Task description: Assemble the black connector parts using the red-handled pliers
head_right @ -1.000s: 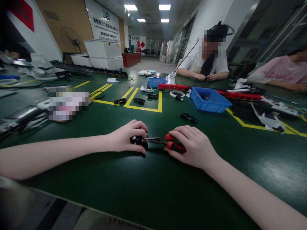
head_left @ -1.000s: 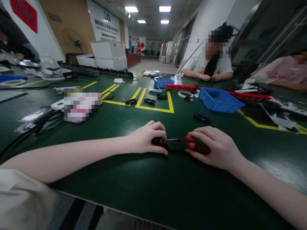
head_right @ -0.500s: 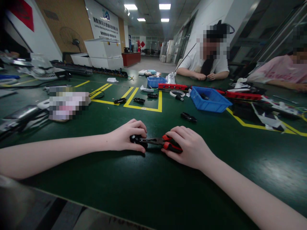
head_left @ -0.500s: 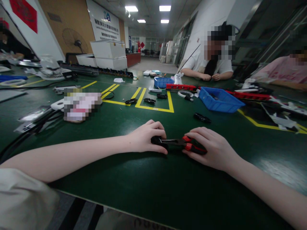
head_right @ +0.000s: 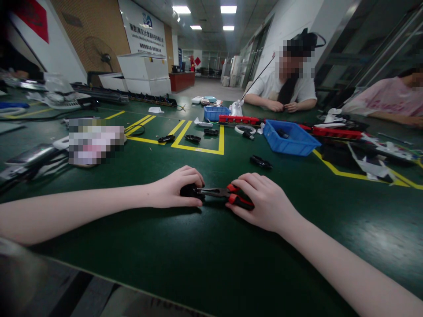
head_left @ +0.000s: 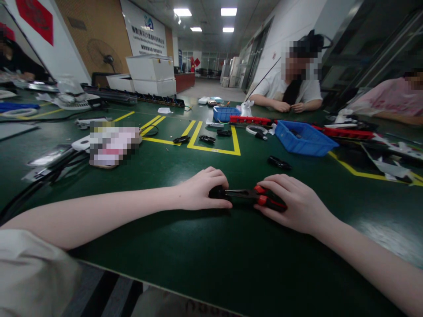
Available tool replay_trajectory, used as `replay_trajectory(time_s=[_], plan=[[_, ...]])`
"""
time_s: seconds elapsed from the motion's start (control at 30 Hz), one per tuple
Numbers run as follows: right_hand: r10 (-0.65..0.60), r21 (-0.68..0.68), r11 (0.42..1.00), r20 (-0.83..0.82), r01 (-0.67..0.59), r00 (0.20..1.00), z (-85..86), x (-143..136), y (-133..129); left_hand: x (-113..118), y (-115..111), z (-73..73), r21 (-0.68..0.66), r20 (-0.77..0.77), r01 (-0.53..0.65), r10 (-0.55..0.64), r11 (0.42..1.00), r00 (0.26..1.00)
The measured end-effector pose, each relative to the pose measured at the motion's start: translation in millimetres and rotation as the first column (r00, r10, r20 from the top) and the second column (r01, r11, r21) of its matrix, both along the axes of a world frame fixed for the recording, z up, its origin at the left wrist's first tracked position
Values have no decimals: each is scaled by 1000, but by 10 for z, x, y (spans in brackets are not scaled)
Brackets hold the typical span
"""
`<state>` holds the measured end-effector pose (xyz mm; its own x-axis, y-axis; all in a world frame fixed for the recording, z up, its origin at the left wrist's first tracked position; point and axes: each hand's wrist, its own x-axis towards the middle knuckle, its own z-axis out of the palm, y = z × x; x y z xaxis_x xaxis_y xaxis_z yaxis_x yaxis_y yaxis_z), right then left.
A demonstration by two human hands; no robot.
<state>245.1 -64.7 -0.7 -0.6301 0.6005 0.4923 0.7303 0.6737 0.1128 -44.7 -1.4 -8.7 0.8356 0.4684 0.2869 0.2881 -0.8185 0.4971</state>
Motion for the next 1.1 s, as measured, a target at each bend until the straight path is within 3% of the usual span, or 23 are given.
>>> replay_trajectory(time_s=[0.63, 0.8, 1.1], plan=[[13, 77, 997, 11, -13, 1000, -6, 16, -3, -6, 10, 26, -168, 80, 95, -83, 981, 993], [33, 132, 991, 33, -37, 999, -3, 11, -14, -12, 14, 24, -206, 114, 88, -65, 975, 991], [31, 85, 996, 43, -35, 999, -16, 12, -12, -16, -5, 42, -202, 128, 54, -28, 978, 991]])
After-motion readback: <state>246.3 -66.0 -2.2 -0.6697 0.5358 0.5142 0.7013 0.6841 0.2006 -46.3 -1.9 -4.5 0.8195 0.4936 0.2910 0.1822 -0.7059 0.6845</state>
